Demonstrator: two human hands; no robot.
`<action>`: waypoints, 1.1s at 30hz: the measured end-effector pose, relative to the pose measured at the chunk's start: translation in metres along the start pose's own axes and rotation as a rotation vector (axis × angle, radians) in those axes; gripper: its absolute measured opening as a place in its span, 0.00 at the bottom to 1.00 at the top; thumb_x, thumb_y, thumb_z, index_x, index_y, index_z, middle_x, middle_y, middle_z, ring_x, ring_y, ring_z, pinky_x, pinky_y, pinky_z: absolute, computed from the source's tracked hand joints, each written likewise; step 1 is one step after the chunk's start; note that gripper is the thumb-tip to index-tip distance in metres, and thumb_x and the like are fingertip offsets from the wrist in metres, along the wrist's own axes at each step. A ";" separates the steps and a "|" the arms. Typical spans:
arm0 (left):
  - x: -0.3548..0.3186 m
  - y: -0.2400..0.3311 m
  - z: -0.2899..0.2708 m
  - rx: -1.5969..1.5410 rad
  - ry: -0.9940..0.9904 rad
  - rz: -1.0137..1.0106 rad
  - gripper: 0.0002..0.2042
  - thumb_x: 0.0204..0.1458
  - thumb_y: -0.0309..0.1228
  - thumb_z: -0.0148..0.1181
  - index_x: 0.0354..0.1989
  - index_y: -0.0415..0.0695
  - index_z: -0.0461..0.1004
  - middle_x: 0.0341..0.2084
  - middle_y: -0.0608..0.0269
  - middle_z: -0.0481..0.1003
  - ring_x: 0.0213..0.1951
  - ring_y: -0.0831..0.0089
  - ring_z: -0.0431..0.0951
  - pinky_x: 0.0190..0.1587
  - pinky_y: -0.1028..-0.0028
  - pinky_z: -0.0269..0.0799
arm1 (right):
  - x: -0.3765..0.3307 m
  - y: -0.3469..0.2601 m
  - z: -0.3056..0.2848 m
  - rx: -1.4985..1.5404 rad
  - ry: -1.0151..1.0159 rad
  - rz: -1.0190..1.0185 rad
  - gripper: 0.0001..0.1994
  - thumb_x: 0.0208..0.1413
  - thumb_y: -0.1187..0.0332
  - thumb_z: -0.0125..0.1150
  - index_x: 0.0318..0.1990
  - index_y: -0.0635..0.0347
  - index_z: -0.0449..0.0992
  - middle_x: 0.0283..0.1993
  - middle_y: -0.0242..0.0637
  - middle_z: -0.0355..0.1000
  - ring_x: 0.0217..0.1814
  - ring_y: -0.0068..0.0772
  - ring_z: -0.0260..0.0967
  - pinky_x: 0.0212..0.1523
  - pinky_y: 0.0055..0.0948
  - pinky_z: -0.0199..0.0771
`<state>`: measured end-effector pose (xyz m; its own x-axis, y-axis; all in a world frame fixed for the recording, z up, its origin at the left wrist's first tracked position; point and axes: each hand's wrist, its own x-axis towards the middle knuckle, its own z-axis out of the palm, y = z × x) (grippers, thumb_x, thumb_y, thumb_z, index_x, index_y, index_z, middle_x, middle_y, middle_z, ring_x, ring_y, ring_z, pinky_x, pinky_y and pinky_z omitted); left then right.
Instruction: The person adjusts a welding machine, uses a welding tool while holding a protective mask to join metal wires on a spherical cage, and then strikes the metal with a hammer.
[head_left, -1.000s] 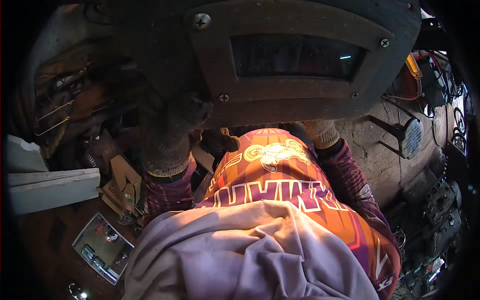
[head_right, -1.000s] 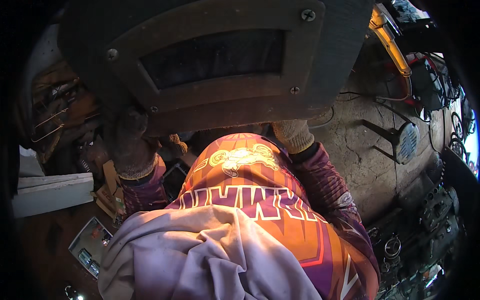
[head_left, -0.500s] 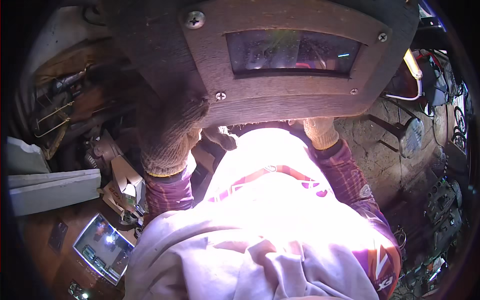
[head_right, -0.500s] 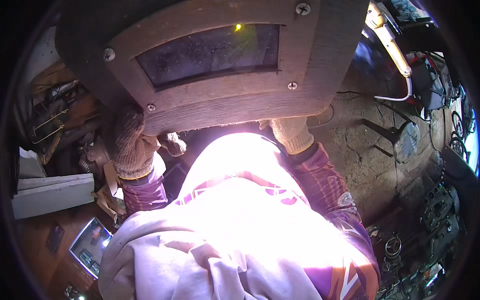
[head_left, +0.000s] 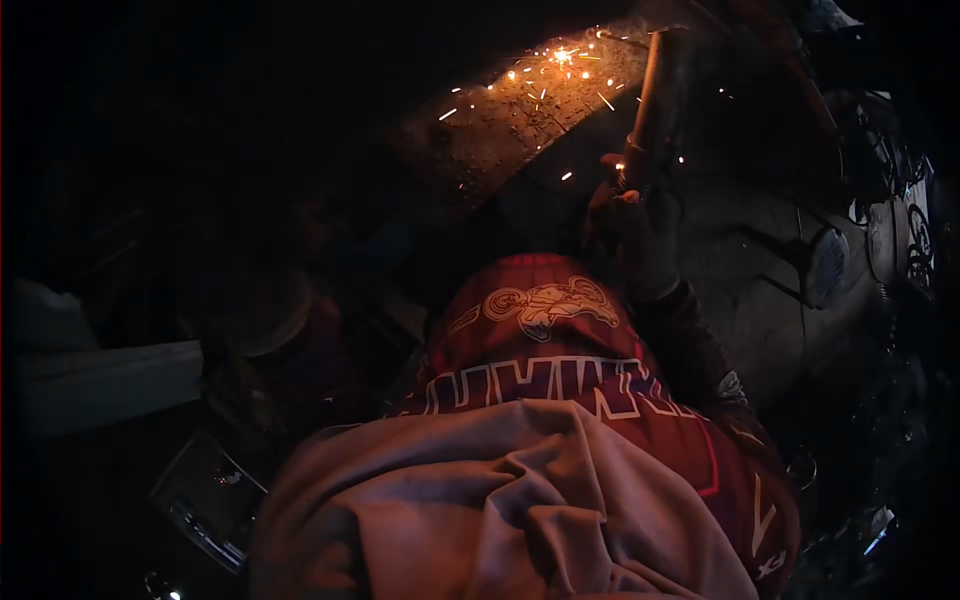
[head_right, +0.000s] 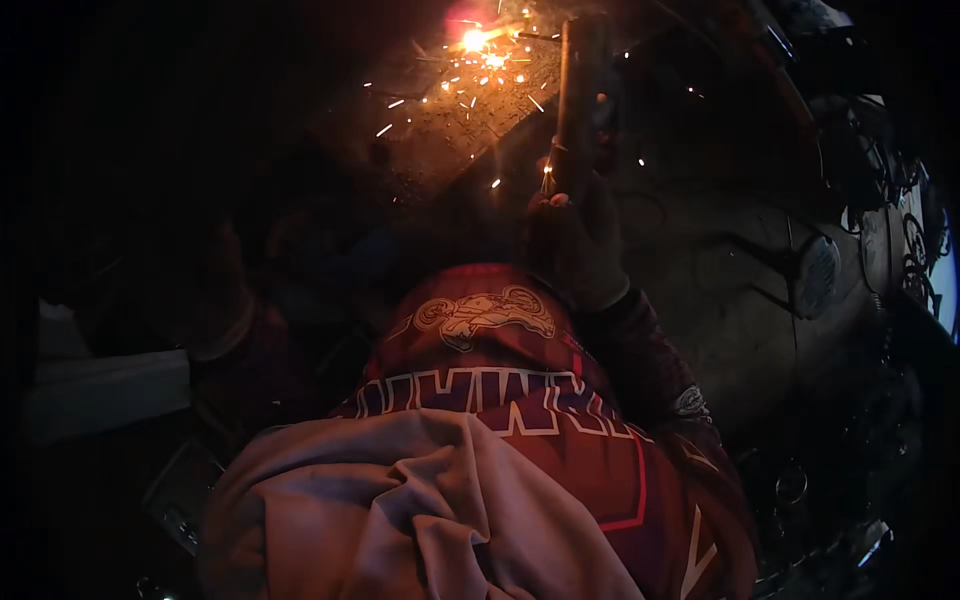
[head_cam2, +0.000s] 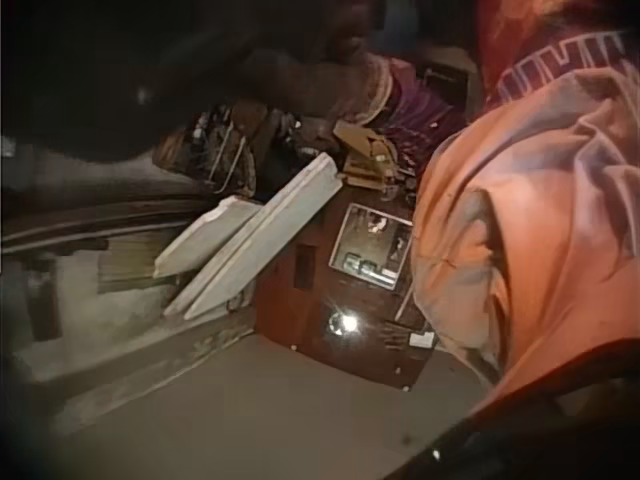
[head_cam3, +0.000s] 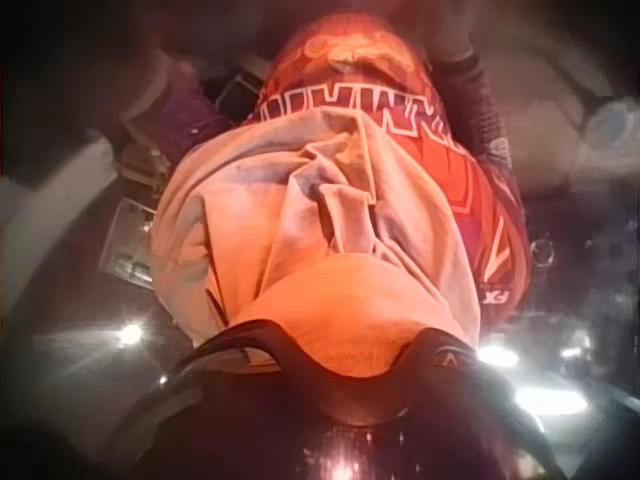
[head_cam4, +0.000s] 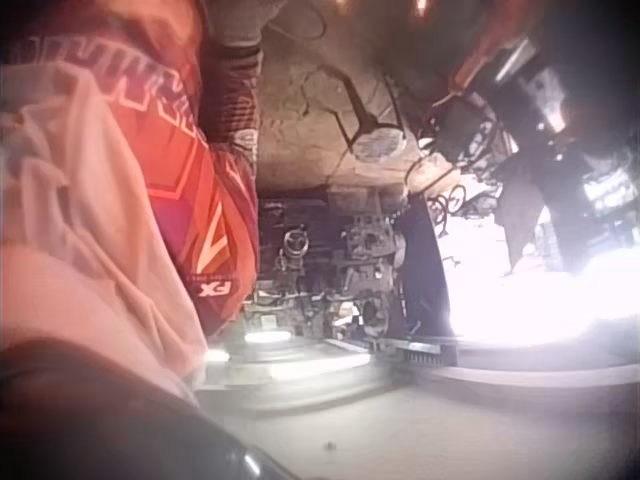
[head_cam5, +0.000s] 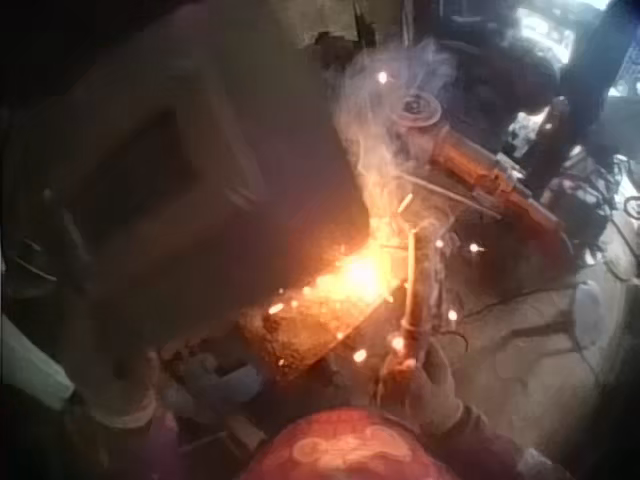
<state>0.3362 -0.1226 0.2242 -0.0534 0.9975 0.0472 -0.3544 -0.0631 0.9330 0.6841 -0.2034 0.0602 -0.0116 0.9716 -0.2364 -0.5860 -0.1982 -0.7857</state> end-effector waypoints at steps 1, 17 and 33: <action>0.011 0.000 -0.012 -0.113 -0.052 -0.056 0.16 0.61 0.39 0.57 0.52 0.44 0.74 0.46 0.57 0.77 0.40 0.64 0.79 0.41 0.65 0.77 | -0.002 0.006 0.001 0.005 0.064 0.039 0.26 0.66 0.51 0.53 0.61 0.62 0.64 0.27 0.29 0.67 0.21 0.17 0.62 0.23 0.21 0.64; 0.013 0.007 0.027 0.055 0.398 -0.081 0.15 0.59 0.46 0.58 0.48 0.51 0.74 0.29 0.67 0.74 0.19 0.73 0.62 0.20 0.74 0.58 | 0.000 0.002 0.001 -0.156 0.094 0.112 0.17 0.63 0.61 0.58 0.53 0.63 0.68 0.34 0.31 0.73 0.27 0.19 0.68 0.28 0.21 0.70; 0.002 0.002 0.041 0.011 0.426 -0.077 0.22 0.52 0.39 0.67 0.53 0.45 0.73 0.44 0.52 0.78 0.33 0.62 0.82 0.25 0.69 0.84 | 0.001 0.000 0.004 -0.253 0.066 0.126 0.16 0.63 0.64 0.57 0.52 0.64 0.70 0.36 0.32 0.72 0.34 0.20 0.69 0.35 0.23 0.70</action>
<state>0.3735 -0.1196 0.2403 -0.4088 0.8962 -0.1723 -0.3623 0.0139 0.9320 0.6807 -0.2019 0.0623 -0.0139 0.9285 -0.3711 -0.3624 -0.3505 -0.8636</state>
